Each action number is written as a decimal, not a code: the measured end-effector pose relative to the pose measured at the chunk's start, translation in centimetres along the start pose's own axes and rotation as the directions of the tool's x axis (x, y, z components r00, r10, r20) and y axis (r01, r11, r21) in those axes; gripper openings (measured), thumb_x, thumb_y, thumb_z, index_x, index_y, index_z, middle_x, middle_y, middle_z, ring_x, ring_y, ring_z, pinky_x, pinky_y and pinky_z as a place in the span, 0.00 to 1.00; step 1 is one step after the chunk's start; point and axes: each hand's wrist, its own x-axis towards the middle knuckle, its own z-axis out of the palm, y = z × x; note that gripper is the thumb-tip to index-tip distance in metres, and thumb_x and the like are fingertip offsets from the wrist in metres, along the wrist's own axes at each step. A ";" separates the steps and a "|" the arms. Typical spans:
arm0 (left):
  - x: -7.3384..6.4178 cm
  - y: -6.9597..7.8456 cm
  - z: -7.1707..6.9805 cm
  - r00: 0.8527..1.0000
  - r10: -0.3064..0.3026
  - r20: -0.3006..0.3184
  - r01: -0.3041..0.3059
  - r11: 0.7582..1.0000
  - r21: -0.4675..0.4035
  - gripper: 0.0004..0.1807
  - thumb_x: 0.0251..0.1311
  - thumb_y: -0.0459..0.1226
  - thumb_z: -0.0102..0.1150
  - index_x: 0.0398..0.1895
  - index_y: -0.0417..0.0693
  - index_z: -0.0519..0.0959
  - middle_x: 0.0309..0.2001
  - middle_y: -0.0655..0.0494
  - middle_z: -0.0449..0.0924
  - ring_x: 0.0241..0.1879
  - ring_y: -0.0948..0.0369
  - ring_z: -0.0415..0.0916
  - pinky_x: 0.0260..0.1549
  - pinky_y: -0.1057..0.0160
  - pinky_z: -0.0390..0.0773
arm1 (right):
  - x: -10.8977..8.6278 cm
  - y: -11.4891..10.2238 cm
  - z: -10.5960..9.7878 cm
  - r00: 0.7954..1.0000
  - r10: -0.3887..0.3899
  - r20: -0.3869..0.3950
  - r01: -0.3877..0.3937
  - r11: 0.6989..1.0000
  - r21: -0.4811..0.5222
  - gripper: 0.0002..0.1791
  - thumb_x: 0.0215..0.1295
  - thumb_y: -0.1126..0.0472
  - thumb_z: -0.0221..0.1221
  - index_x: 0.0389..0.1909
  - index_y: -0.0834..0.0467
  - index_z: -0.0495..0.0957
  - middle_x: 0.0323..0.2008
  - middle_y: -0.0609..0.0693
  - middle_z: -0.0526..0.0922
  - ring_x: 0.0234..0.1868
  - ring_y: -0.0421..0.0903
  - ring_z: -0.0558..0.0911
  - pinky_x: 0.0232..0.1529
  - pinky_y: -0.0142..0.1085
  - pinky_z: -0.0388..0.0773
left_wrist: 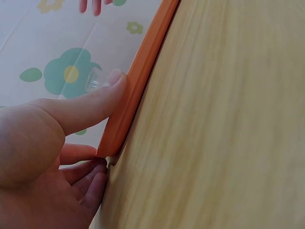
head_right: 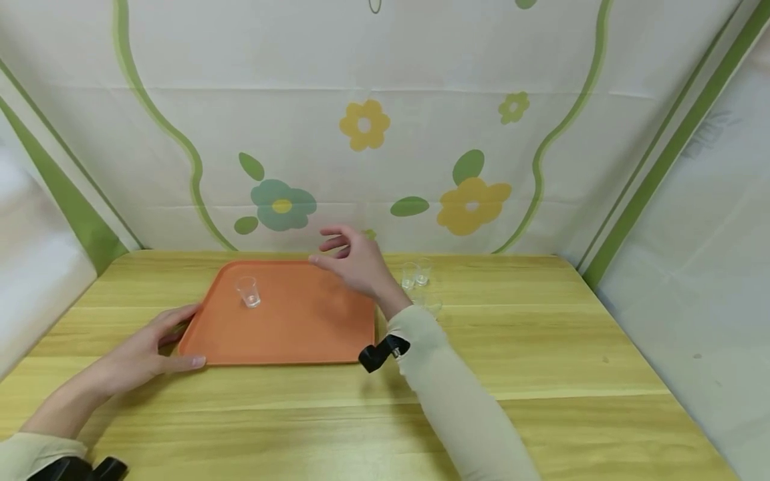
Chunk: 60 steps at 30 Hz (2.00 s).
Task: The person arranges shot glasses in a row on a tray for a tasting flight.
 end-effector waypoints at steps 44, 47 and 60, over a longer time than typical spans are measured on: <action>-0.3 0.4 0.0 1.000 0.019 -0.014 -0.019 1.000 -0.021 0.57 0.63 0.45 0.76 0.85 0.35 0.50 0.80 0.27 0.52 0.74 0.27 0.62 0.61 0.72 0.72 | -4.5 10.1 -11.7 0.961 0.111 -0.254 -0.103 0.994 0.043 0.35 0.69 0.59 0.71 0.75 0.59 0.71 0.71 0.58 0.79 0.73 0.59 0.74 0.66 0.37 0.72; -0.3 0.3 0.0 1.000 0.014 -0.013 -0.015 1.000 -0.016 0.57 0.63 0.45 0.76 0.85 0.35 0.50 0.80 0.27 0.52 0.74 0.27 0.62 0.63 0.65 0.73 | -4.7 10.6 -11.8 0.961 0.144 -0.237 -0.130 0.989 0.074 0.37 0.69 0.59 0.71 0.77 0.58 0.69 0.72 0.59 0.77 0.74 0.62 0.72 0.65 0.33 0.74; -0.3 0.5 0.2 1.000 0.009 -0.009 -0.009 0.999 -0.038 0.57 0.63 0.46 0.76 0.85 0.36 0.50 0.81 0.27 0.51 0.75 0.28 0.61 0.66 0.61 0.73 | -5.0 13.1 -11.8 0.962 0.242 -0.127 -0.219 0.960 0.173 0.41 0.71 0.64 0.67 0.82 0.58 0.61 0.75 0.61 0.74 0.70 0.56 0.78 0.61 0.26 0.77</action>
